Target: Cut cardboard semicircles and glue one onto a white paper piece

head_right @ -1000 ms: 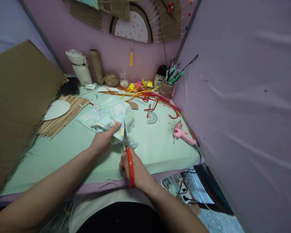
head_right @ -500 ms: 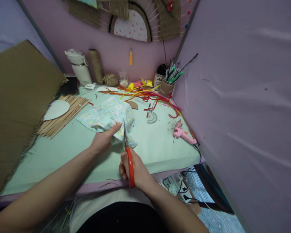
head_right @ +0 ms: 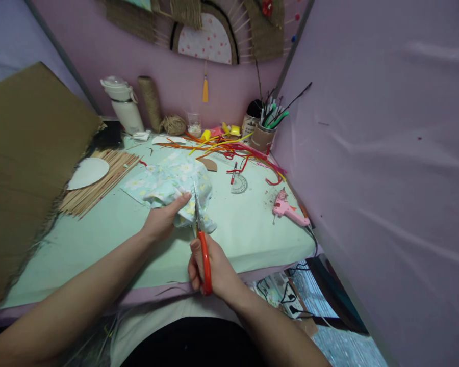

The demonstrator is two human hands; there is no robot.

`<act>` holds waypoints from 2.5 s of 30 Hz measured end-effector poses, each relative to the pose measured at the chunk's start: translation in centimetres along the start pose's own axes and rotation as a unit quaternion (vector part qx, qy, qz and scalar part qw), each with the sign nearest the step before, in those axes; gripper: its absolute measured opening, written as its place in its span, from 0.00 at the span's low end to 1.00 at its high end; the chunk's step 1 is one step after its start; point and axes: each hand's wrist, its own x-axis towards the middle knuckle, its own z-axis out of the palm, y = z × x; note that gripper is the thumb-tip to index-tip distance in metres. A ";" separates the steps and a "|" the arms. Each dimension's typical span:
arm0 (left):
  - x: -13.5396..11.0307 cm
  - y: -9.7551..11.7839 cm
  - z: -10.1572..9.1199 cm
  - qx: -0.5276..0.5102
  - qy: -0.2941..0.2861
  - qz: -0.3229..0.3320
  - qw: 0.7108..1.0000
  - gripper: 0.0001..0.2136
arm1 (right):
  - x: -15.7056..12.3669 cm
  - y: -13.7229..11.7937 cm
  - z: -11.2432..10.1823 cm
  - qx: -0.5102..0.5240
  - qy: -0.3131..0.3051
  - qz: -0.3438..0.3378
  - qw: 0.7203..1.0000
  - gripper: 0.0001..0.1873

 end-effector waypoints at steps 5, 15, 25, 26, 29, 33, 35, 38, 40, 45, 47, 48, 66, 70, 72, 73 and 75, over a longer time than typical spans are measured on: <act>0.1 -0.1 -0.1 -0.004 -0.003 -0.001 1.000 0.20 | 0.0 0.2 0.0 0.002 -0.002 0.008 1.000 0.34; 0.6 -0.6 -0.6 0.002 -0.006 0.010 1.000 0.21 | 0.4 0.9 -0.1 0.036 -0.015 0.026 0.999 0.34; 2.8 1.7 -1.3 -0.152 0.021 -0.022 0.988 0.17 | -1.0 0.0 -1.2 -0.062 -0.086 -0.043 0.993 0.31; 3.1 2.1 -1.6 -0.171 0.013 -0.031 0.985 0.16 | -1.2 -0.3 -1.4 -0.072 -0.099 -0.049 0.991 0.31; 4.2 3.2 -2.6 -0.218 -0.002 -0.057 0.974 0.11 | -1.7 -1.1 -2.3 -0.097 -0.127 -0.076 0.984 0.30; 5.2 4.1 -3.9 -0.259 0.005 -0.067 0.963 0.09 | -0.8 -2.1 -4.0 -0.096 -0.089 -0.117 0.984 0.29; 5.5 4.3 -4.4 -0.271 0.015 -0.055 0.961 0.10 | 0.3 -2.7 -5.2 -0.124 -0.015 -0.123 0.985 0.28; 5.9 4.6 -4.9 -0.282 0.025 -0.032 0.959 0.10 | 1.7 -3.8 -7.3 -0.261 0.144 -0.101 0.949 0.22; 6.1 4.7 -5.2 -0.287 0.021 -0.019 0.958 0.11 | 2.0 -4.5 -8.6 -0.382 0.207 -0.080 0.897 0.19; 6.4 4.8 -5.8 -0.295 0.018 -0.006 0.955 0.12 | 1.0 -4.5 -10.2 -0.579 0.207 -0.042 0.788 0.12; 6.3 4.9 -5.8 -0.298 0.023 -0.009 0.954 0.12 | 0.7 -4.0 -10.4 -0.607 0.203 -0.045 0.767 0.09; 6.2 4.9 -5.8 -0.299 0.023 -0.013 0.954 0.12 | 0.6 -3.7 -10.5 -0.614 0.200 -0.047 0.762 0.08; 4.1 3.8 -4.0 -0.228 -0.072 -0.080 0.968 0.11 | 2.0 -7.0 -5.1 -0.344 0.102 -0.284 0.889 0.13; 4.0 3.2 -4.0 -0.190 -0.123 -0.082 0.970 0.12 | 7.2 -9.0 -2.8 -0.189 0.110 -0.327 0.919 0.16; 4.0 3.1 -4.0 -0.183 -0.135 -0.081 0.970 0.14 | 9.8 -9.5 -2.8 -0.132 0.169 -0.346 0.914 0.16; 4.0 3.2 -4.0 -0.181 -0.137 -0.082 0.971 0.14 | 10.8 -9.6 -2.9 -0.112 0.192 -0.346 0.912 0.16; 4.1 3.2 -4.0 -0.179 -0.135 -0.079 0.971 0.14 | 12.3 -9.6 -3.0 -0.089 0.196 -0.329 0.920 0.18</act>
